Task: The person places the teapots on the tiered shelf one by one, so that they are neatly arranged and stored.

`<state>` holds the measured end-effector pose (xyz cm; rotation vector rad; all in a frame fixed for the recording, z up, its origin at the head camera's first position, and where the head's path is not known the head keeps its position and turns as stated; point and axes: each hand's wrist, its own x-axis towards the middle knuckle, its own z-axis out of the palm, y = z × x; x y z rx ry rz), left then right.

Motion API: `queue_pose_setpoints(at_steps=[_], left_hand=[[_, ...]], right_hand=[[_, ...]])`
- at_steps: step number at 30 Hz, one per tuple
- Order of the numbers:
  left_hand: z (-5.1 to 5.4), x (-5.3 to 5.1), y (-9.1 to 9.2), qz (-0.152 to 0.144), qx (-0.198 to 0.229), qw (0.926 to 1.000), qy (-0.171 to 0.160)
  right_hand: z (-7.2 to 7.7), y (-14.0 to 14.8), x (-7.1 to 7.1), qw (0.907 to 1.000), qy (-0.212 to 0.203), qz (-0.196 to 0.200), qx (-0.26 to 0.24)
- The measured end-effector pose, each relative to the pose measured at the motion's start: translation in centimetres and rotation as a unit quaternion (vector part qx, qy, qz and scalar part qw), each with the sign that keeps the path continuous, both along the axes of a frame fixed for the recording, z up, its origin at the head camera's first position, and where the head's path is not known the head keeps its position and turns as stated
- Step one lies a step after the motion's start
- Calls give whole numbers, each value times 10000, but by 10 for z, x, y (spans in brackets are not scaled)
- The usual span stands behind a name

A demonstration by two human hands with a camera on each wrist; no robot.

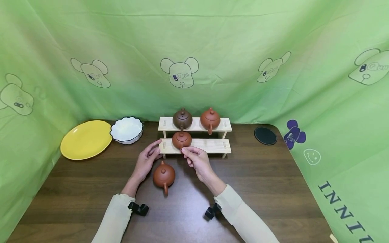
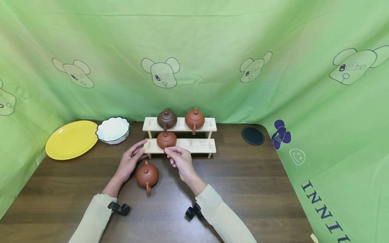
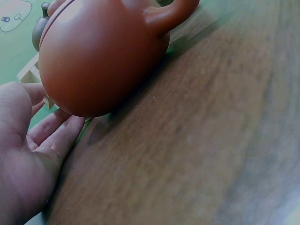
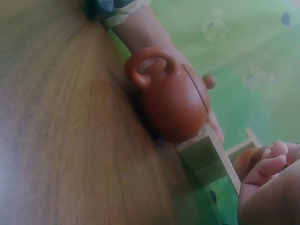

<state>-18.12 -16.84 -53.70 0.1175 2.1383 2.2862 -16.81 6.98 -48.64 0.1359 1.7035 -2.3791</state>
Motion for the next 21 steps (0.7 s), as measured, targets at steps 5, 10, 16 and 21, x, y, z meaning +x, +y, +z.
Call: queue_pose_setpoints(at_steps=[5,10,16,21], left_hand=[[0,0,-1,0,30,10000,10],[-1,0,-1,-4,0,10000,23],[0,1,-1,5,-30,10000,0],[1,0,-1,-5,-13,10000,-23]], right_hand=[[0,3,1,10000,-68,-15,1],[2,5,5,9999,-127,13,10],[1,9,10,9999,-97,21,66],[2,13,16,9998,-112,145,121]])
